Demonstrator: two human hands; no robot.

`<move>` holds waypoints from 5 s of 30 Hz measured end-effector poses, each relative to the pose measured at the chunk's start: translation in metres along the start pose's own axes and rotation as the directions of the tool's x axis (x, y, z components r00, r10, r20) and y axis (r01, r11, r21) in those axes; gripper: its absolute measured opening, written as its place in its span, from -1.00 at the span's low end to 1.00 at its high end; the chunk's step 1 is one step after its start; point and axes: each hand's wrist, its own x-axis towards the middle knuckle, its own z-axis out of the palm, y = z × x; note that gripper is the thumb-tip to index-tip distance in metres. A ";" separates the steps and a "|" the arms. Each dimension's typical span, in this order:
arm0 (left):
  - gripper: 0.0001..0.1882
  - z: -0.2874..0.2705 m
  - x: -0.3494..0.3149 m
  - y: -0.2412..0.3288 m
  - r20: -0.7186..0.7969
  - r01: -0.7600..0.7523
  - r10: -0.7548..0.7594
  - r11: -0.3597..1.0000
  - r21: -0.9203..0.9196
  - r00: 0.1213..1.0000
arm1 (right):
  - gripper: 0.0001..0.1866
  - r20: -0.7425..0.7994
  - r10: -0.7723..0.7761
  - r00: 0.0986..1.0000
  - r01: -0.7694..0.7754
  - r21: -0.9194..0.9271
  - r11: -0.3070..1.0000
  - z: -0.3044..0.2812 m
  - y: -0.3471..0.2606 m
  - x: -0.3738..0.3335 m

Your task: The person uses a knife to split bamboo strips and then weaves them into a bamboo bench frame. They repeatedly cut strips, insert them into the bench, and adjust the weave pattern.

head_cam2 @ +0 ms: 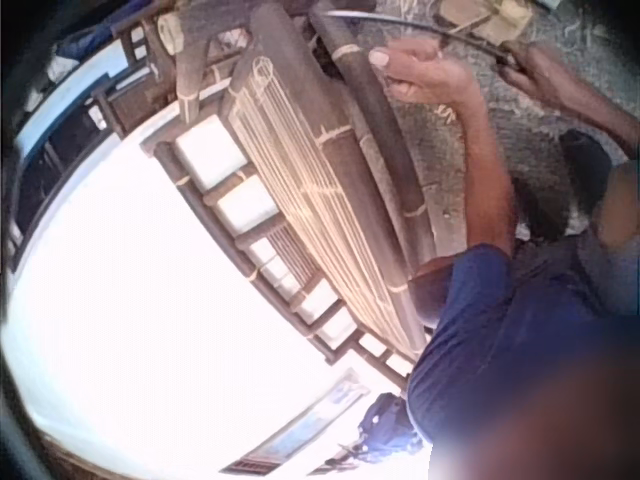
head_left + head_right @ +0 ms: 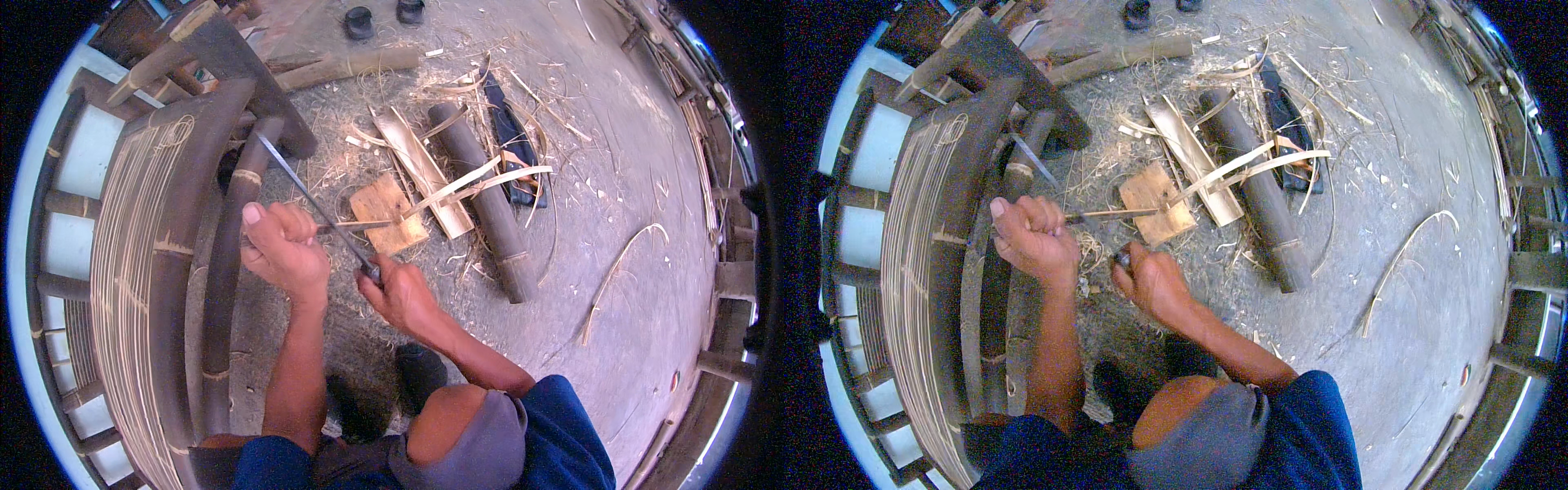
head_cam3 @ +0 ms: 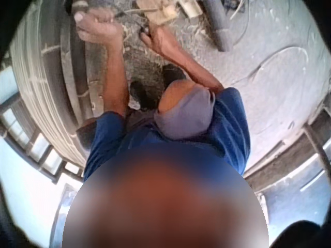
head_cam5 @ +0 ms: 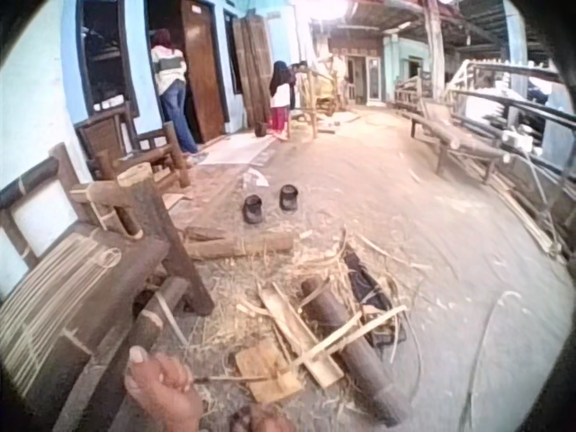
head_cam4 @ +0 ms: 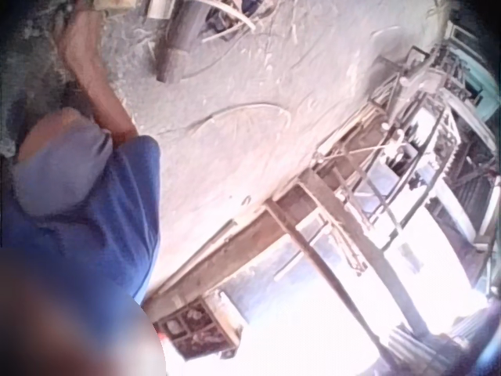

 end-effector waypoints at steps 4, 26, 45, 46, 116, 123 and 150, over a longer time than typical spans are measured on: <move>-0.39 -0.012 0.012 0.003 -0.186 0.088 -0.077 0.995 0.050 0.980 | -0.69 -0.016 -0.058 0.998 0.057 -0.045 0.997 0.011 0.001 0.006; -0.54 -0.018 0.013 -0.005 -0.182 0.032 -0.066 0.983 -0.181 0.981 | -0.57 -0.105 0.288 0.952 -0.304 -0.205 0.930 0.025 0.144 0.011; -0.47 -0.023 0.006 -0.011 -0.038 -0.025 0.028 0.997 0.069 0.999 | -0.66 -0.151 0.210 0.966 -0.239 -0.215 0.947 0.020 0.134 0.003; -0.48 -0.024 0.004 -0.011 -0.057 -0.031 0.037 0.994 0.107 0.998 | -0.66 -0.096 0.207 0.974 -0.221 -0.162 0.962 0.025 0.141 -0.002; -0.44 -0.495 0.076 0.326 -0.257 0.257 0.014 -0.041 0.966 0.966 | -0.81 0.265 -0.951 -0.157 0.987 0.027 -0.155 0.569 -0.608 0.153; -0.43 -0.497 0.074 0.324 -0.238 0.239 0.033 -0.047 0.970 0.971 | -0.79 0.221 -0.974 -0.045 0.981 -0.177 -0.085 0.608 -0.624 0.136; -0.49 -0.491 0.075 0.329 -0.251 0.252 0.094 0.007 0.968 0.963 | -0.70 0.153 -0.963 -0.220 0.975 0.004 -0.222 0.641 -0.657 0.096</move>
